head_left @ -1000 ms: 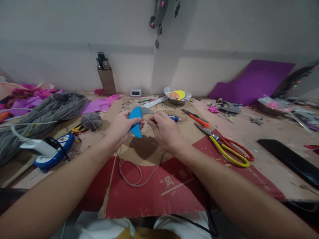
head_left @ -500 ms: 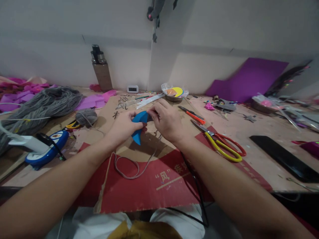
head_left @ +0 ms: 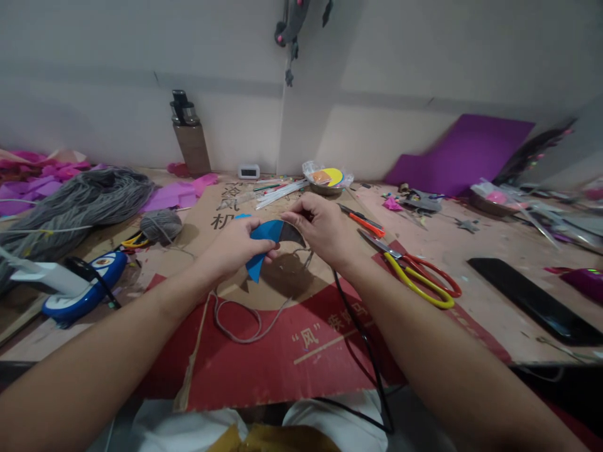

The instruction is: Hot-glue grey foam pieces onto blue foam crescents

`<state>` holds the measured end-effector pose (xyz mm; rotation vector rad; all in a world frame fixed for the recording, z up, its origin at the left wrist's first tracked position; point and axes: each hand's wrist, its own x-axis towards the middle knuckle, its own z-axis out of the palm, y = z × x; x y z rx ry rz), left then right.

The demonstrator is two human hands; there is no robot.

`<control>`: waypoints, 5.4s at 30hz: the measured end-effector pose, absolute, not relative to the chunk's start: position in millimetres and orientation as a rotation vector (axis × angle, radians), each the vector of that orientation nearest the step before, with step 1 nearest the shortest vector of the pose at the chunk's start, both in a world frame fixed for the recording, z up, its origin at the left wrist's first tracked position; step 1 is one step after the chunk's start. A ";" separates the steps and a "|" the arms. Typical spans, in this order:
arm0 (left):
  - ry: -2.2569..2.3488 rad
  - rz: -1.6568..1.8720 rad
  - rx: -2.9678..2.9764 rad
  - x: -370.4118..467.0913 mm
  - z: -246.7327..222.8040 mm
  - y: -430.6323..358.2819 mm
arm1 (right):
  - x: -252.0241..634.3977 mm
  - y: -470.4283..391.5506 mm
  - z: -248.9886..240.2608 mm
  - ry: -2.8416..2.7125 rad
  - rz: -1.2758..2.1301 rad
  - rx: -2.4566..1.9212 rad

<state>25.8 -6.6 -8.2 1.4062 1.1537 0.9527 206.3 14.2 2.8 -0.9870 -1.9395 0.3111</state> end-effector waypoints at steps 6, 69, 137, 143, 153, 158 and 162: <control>1.197 0.871 1.512 22.7 -9.8 -5.2 | 208.3 16.5 3.8 -1.927 0.426 -0.954; 0.825 1.121 1.149 25.6 -5.7 -5.1 | 178.9 1.5 -10.5 -1.167 1.398 -0.771; 0.929 0.979 1.149 5.1 -1.0 8.5 | 206.8 19.1 -21.5 -2.248 -0.221 -0.454; 1.084 1.230 1.384 5.9 -0.4 8.6 | 205.5 18.4 -19.8 -2.193 -0.156 -0.718; 1.376 1.274 1.662 9.0 5.7 0.9 | 200.4 -1.8 -8.6 -2.283 -0.331 -0.925; 1.381 1.134 1.782 12.7 0.3 0.0 | 199.7 -1.5 -5.2 -2.227 -0.268 -0.867; 1.219 1.038 1.719 17.2 -1.4 -2.5 | 201.1 1.3 -1.4 -2.122 -0.085 -0.882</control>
